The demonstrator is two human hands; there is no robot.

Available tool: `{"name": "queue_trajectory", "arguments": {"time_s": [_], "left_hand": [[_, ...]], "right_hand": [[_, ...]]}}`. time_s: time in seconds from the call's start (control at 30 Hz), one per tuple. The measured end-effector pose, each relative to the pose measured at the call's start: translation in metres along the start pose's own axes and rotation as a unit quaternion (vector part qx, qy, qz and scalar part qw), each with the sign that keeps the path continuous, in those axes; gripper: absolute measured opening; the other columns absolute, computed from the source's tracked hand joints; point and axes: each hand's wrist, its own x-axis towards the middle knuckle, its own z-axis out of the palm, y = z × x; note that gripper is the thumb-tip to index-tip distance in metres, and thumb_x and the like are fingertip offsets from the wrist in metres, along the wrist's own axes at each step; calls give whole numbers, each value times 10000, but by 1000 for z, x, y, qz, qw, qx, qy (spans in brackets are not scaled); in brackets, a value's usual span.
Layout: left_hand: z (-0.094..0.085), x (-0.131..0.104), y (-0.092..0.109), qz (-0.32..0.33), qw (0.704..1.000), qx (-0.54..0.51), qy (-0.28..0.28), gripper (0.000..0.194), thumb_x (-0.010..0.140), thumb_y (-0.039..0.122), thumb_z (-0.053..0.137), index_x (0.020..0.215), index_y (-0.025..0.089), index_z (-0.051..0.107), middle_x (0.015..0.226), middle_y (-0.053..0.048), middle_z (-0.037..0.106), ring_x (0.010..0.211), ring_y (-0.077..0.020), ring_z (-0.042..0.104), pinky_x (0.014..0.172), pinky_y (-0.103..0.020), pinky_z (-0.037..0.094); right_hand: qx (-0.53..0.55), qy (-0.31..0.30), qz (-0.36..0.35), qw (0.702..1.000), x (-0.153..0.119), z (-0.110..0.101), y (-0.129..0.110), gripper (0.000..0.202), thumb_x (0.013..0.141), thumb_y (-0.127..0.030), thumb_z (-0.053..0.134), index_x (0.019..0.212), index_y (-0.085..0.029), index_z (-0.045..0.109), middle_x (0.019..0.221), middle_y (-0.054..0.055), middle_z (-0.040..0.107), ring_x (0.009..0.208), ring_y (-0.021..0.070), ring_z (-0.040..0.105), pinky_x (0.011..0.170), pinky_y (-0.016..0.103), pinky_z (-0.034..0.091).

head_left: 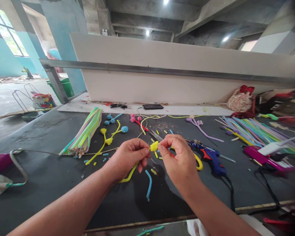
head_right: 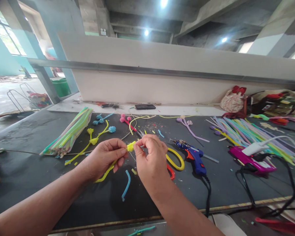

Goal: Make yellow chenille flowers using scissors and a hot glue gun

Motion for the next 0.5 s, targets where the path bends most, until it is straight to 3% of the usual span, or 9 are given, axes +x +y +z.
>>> {"name": "queue_trajectory", "arguments": {"time_s": [0.33, 0.5], "left_hand": [[-6, 1, -2, 43, 999, 32, -4, 249, 708, 342, 697, 720, 143, 547, 593, 59, 453, 479, -26, 350, 444, -158, 276], [-8, 3, -3, 47, 998, 50, -1, 252, 716, 332, 692, 704, 148, 521, 570, 68, 423, 467, -26, 318, 430, -163, 242]], "right_hand": [[23, -22, 29, 999, -1, -3, -6, 79, 770, -176, 559, 708, -210, 525, 822, 37, 587, 839, 204, 571, 789, 394, 411], [86, -38, 81, 992, 2, -4, -6, 66, 733, -197, 598, 717, -209, 536, 850, 36, 583, 828, 189, 559, 775, 348, 425]]}}
